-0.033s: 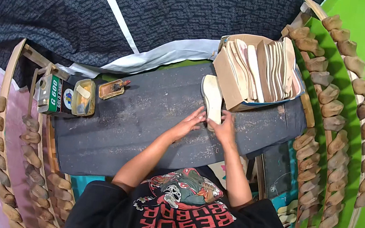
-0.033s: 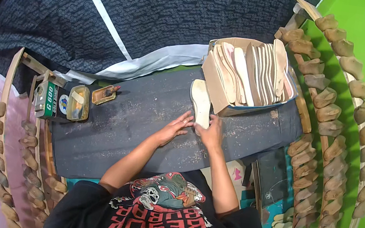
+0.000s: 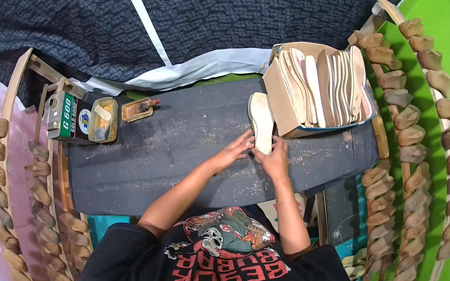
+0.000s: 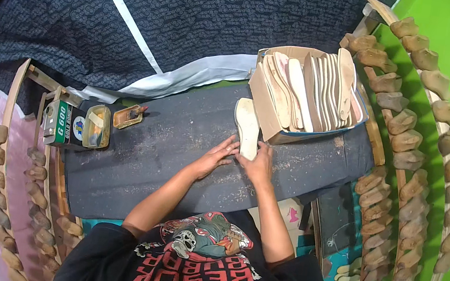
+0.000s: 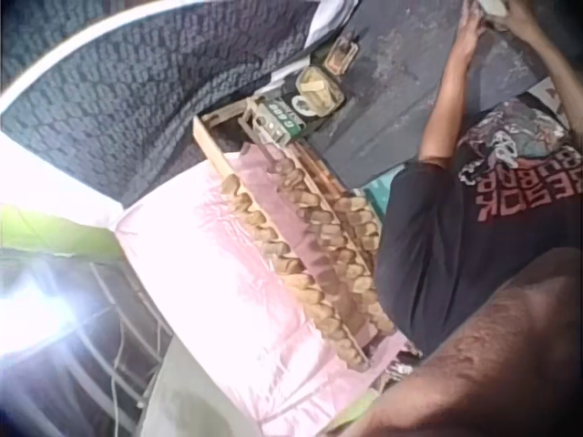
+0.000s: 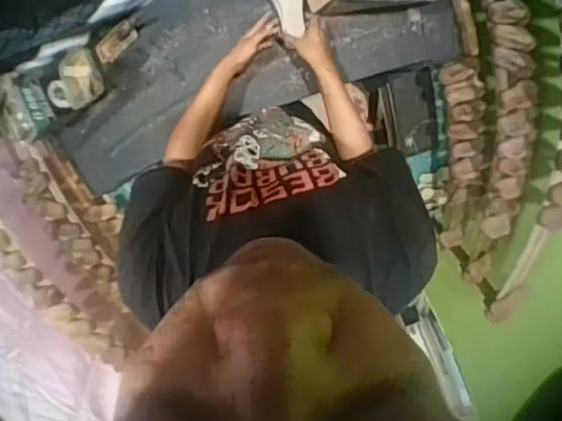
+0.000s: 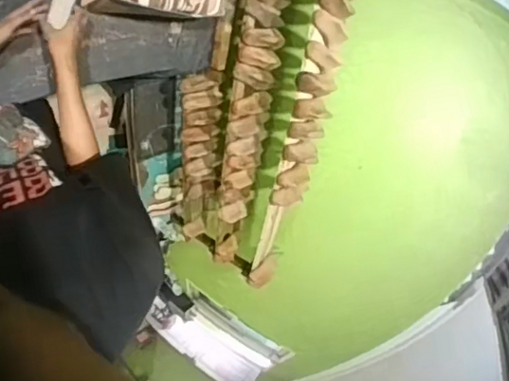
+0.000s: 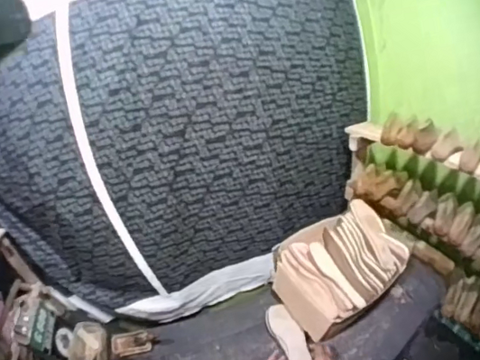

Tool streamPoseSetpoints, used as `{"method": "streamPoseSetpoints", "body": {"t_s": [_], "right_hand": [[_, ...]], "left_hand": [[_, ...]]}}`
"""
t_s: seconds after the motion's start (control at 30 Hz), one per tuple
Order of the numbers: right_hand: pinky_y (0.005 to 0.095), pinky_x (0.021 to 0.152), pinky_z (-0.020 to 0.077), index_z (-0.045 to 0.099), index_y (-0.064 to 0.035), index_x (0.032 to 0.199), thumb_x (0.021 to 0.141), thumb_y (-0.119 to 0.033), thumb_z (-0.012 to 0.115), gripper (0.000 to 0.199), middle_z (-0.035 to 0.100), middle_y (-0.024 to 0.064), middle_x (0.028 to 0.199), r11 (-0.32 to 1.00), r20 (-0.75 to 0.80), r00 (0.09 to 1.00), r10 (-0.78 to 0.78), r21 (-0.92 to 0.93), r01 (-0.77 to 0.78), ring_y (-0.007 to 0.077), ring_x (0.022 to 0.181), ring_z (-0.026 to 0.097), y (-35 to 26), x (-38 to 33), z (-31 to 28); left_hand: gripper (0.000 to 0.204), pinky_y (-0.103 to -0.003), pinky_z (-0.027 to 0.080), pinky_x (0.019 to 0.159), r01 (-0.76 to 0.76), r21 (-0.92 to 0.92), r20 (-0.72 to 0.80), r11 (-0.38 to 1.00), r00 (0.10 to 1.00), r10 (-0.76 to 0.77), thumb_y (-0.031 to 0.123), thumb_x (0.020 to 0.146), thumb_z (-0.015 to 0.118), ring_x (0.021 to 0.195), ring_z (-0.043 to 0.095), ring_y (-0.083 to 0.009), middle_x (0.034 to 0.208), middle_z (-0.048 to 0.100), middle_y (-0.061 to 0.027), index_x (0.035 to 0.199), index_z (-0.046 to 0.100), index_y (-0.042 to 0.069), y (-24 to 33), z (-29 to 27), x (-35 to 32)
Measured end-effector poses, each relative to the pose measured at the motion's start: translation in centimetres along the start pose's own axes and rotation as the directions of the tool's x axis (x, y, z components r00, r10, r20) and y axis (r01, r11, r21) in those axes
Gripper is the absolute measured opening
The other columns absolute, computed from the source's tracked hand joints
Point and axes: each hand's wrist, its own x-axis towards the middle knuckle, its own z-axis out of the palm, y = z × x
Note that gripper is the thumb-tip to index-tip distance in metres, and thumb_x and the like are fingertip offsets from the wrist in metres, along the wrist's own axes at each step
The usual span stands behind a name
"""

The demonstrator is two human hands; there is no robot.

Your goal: Applying adhesive to shoe insoles and soles using a manual brush.

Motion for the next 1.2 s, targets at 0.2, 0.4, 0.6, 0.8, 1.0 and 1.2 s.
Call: {"method": "streamPoseSetpoints", "body": {"t_s": [0.2, 0.4, 0.6, 0.8, 1.0, 1.2], "right_hand": [[0.0515, 0.093, 0.0524, 0.042, -0.0034, 0.141, 0.071, -0.021, 0.085, 0.085, 0.050, 0.0218, 0.129, 0.996, 0.154, 0.988, 0.032, -0.093, -0.017, 0.0430, 0.115, 0.060, -0.8, 0.5, -1.8], [0.0513, 0.093, 0.0522, 0.042, -0.0036, 0.142, 0.072, -0.009, 0.084, 0.081, 0.049, 0.0221, 0.126, 0.987, 0.171, 0.974, -0.149, 0.084, 0.136, 0.0435, 0.117, 0.056, -1.1, 0.9, -1.9], [0.0426, 0.089, 0.0539, 0.042, -0.0046, 0.143, 0.079, 0.012, 0.064, 0.070, 0.054, 0.0203, 0.119, 0.809, 0.360, 0.874, -0.326, 0.584, 0.061, 0.0358, 0.113, 0.062, -3.1, 0.3, -0.9], [0.0386, 0.083, 0.0500, 0.045, -0.0081, 0.144, 0.079, 0.000, 0.071, 0.070, 0.053, 0.0131, 0.105, 0.826, 0.466, 0.695, -0.548, 0.429, 0.365, 0.0289, 0.094, 0.058, -6.2, -1.7, 1.0], [0.0385, 0.089, 0.0521, 0.066, -0.0025, 0.119, 0.080, -0.004, 0.071, 0.039, 0.062, 0.0134, 0.115, 0.758, 0.367, 0.669, -0.646, 0.413, 0.505, 0.0305, 0.100, 0.060, -8.6, -1.0, 2.4], [0.0444, 0.103, 0.0437, 0.058, -0.0030, 0.129, 0.079, -0.007, 0.071, 0.052, 0.056, 0.0168, 0.128, 0.782, 0.344, 0.703, -0.623, 0.318, 0.537, 0.0355, 0.119, 0.051, -11.7, -1.7, 6.1]], "left_hand": [[0.083, -0.045, 0.031, 0.117, -0.025, 0.066, -0.052, 0.998, 0.998, 0.029, 0.046, 0.104, 0.049, 0.144, 0.036, -0.0255, 0.166, 0.024, -0.0117, 0.164, 0.004, 0.011, 0.1, 1.8, 1.1], [0.080, -0.038, 0.037, 0.112, -0.117, 0.046, -0.252, 0.992, 0.960, 0.125, 0.039, 0.105, 0.051, 0.139, 0.042, -0.0256, 0.158, 0.032, -0.0125, 0.164, 0.004, 0.011, -1.6, 2.8, 0.9], [0.073, -0.039, 0.043, 0.109, -0.202, -0.278, -0.346, 0.939, 0.933, 0.098, 0.048, 0.107, 0.041, 0.131, 0.049, -0.0231, 0.146, 0.045, -0.0115, 0.161, 0.016, 0.007, -1.9, 2.3, 0.6], [0.083, -0.047, 0.056, 0.093, -0.298, -0.423, -0.453, 0.856, 0.887, 0.085, 0.071, 0.102, 0.017, 0.109, 0.064, -0.0278, 0.127, 0.060, -0.0171, 0.146, 0.043, 0.006, 2.4, 0.7, -1.9], [0.079, -0.042, 0.058, 0.092, -0.254, -0.492, -0.309, 0.833, 0.945, 0.106, 0.069, 0.103, 0.019, 0.108, 0.066, -0.0266, 0.128, 0.061, -0.0143, 0.146, 0.045, 0.008, 0.1, -2.8, -5.5], [0.070, -0.043, 0.056, 0.094, -0.277, -0.458, -0.459, 0.845, 0.887, 0.042, 0.063, 0.106, 0.022, 0.114, 0.065, -0.0262, 0.132, 0.059, -0.0136, 0.147, 0.045, 0.011, -2.0, -4.2, -8.7]]}}
